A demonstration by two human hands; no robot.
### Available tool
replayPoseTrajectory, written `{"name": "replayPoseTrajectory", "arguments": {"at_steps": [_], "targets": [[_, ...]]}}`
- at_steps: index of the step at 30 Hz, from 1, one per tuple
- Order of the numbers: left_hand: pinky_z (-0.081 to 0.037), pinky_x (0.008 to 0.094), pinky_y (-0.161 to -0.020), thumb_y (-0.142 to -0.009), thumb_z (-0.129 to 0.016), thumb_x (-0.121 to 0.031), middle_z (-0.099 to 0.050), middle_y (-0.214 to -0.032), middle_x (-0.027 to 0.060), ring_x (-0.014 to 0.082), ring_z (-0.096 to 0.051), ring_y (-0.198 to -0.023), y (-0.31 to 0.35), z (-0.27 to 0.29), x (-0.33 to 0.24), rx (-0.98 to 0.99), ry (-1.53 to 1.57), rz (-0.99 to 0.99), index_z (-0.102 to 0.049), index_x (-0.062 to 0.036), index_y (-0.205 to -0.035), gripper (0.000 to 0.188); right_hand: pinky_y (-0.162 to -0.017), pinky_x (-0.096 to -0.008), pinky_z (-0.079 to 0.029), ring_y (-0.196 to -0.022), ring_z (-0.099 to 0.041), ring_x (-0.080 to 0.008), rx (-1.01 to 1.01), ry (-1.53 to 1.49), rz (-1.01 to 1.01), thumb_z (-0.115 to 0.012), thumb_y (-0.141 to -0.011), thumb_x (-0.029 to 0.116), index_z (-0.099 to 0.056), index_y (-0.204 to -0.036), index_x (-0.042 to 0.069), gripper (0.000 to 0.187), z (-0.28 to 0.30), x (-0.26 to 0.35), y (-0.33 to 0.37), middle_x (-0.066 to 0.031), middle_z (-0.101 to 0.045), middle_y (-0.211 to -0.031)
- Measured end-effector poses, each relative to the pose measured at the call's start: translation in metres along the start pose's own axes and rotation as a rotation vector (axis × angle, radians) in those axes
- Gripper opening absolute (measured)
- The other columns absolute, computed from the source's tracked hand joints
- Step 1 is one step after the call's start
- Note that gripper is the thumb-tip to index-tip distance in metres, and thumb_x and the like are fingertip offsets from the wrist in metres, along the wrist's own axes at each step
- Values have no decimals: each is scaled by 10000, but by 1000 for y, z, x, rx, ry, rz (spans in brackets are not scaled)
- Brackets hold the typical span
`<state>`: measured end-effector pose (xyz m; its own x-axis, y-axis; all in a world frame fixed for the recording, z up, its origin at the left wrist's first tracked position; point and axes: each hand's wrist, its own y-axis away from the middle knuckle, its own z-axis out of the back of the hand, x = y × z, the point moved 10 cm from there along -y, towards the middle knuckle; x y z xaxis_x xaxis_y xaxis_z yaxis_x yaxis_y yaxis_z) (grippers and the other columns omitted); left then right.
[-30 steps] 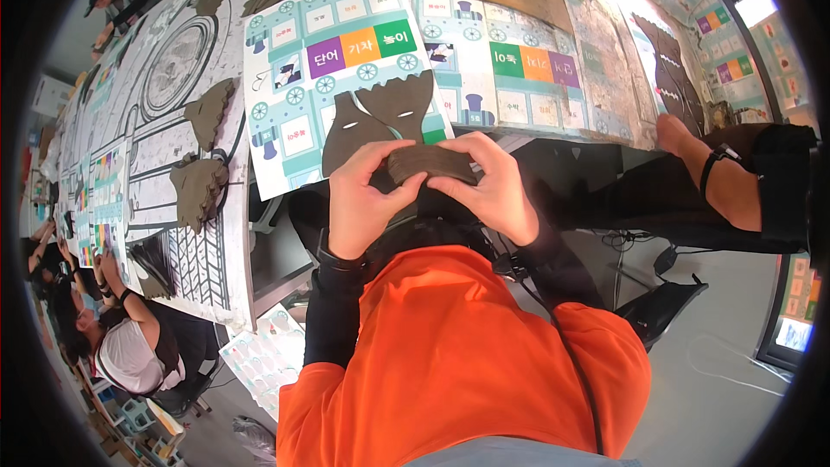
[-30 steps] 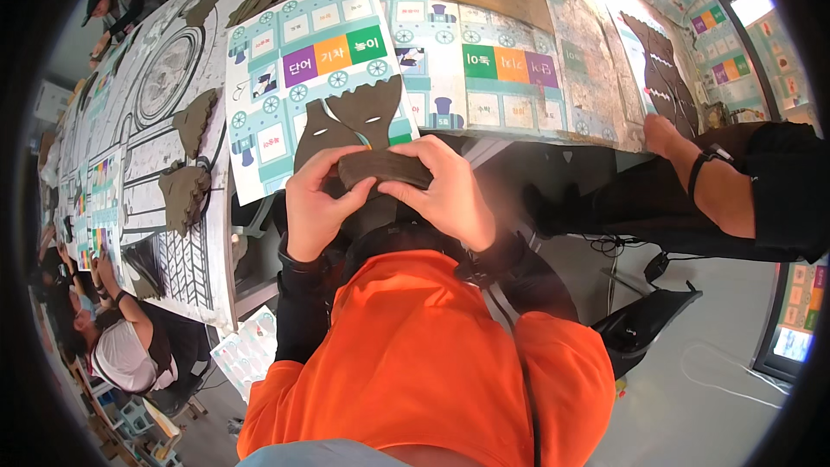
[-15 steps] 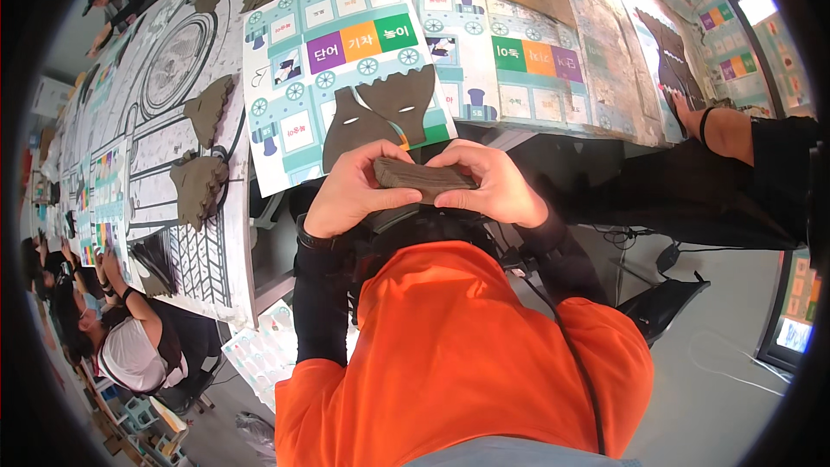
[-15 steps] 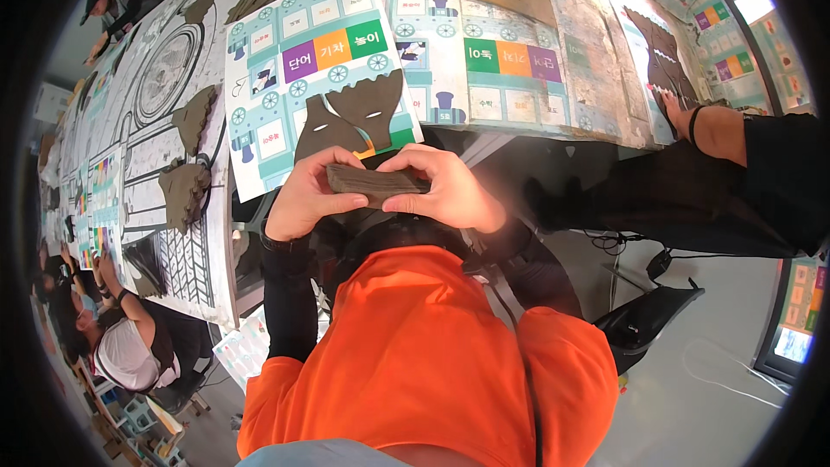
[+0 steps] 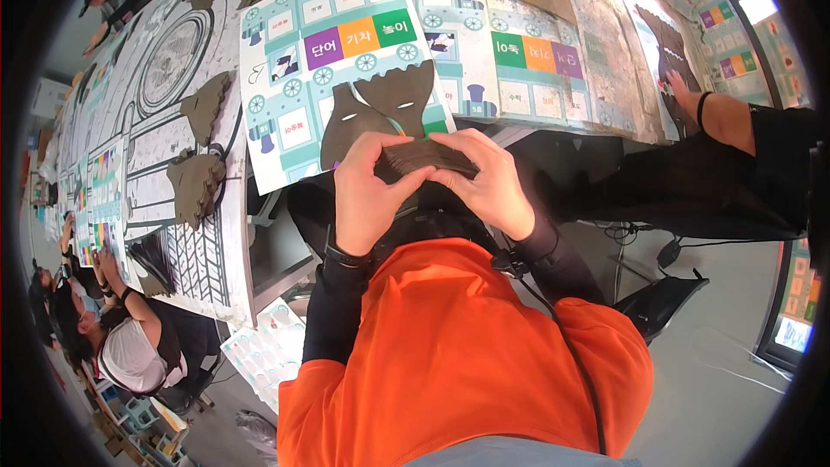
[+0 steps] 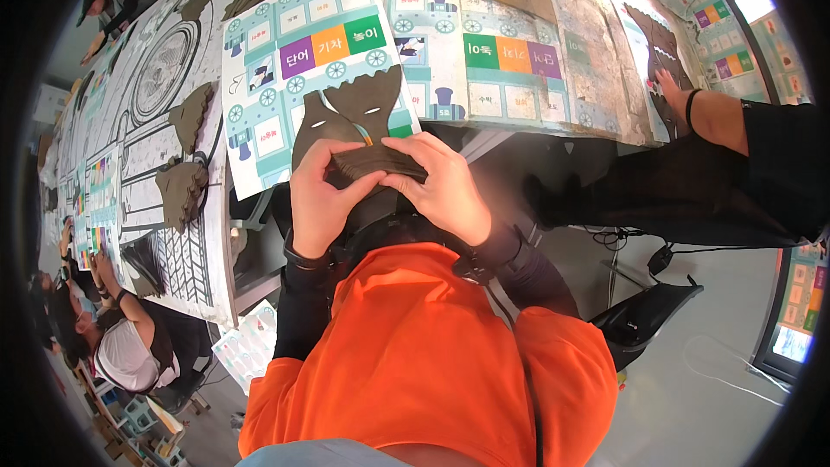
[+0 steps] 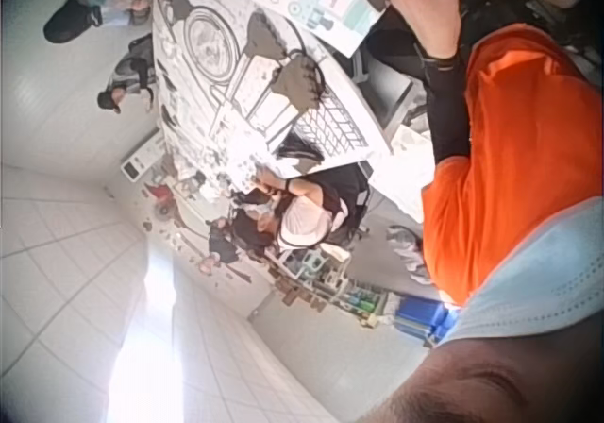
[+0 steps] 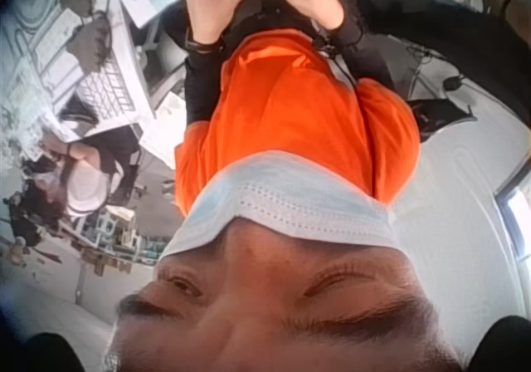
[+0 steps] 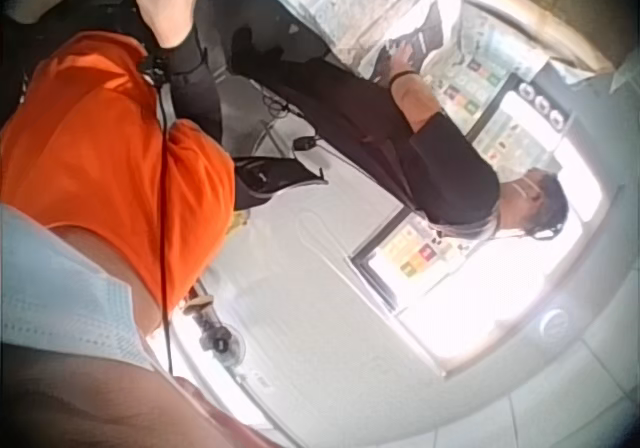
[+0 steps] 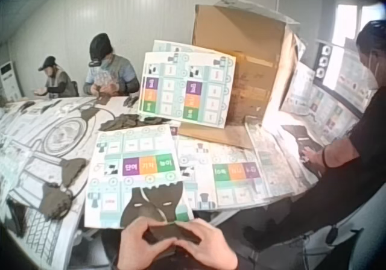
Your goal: Inspecting and organizing various paper and material components on a workspace table.
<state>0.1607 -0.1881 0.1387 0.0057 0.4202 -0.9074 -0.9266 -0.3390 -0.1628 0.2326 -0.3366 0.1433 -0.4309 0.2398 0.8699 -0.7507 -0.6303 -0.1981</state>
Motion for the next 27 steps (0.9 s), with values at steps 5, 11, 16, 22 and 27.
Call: {"name": "replayPoseTrajectory", "arguments": {"at_steps": [5, 11, 16, 22, 27], "targets": [[-518, 269, -821, -762, -870, -83, -671, -1040, 33, 123, -647, -941, 2, 1, 6, 38, 83, 7, -650, -13, -1088, 399, -829, -342, -520, -929, -668, -254, 39, -42, 11, -836, -808, 142, -674, -1237, 23, 473, 2, 3, 2, -118, -671, -1050], [-509, 249, -838, -742, -861, -16, -656, -1048, 7, 97, -630, -959, -2, -22, 42, 452, 603, 354, -621, -52, -1096, 430, -837, -293, -511, -986, -621, -104, 364, -484, -183, -826, -846, 105, -667, -1251, -1, 449, -23, -13, 8, -46, -663, -1065], [-511, 244, -843, -756, -855, -21, -653, -1043, 14, 93, -626, -973, -3, -28, 49, 443, 667, 399, -614, -48, -1105, 424, -897, -287, -514, -1034, -622, -113, 424, -791, -330, -767, -894, 47, -627, -1309, -12, 443, -35, -36, 11, -62, -669, -1159], [-521, 252, -777, -770, -861, -69, -659, -987, 12, 92, -639, -911, -7, -27, 45, 310, 562, 347, -625, -34, -1061, 377, -936, -282, -511, -1058, -625, -121, 339, -873, -316, -741, -922, 67, -624, -1311, -14, 414, -35, -44, 8, -68, -669, -1180], [-537, 291, -740, -773, -864, -114, -681, -922, 45, 133, -668, -839, -6, -12, 25, 73, 101, 148, -632, -29, -1027, 354, -905, -286, -524, -1030, -649, -119, 266, -540, -252, -735, -930, 88, -626, -1301, -12, 399, -33, -50, -2, -83, -695, -1133]]}}
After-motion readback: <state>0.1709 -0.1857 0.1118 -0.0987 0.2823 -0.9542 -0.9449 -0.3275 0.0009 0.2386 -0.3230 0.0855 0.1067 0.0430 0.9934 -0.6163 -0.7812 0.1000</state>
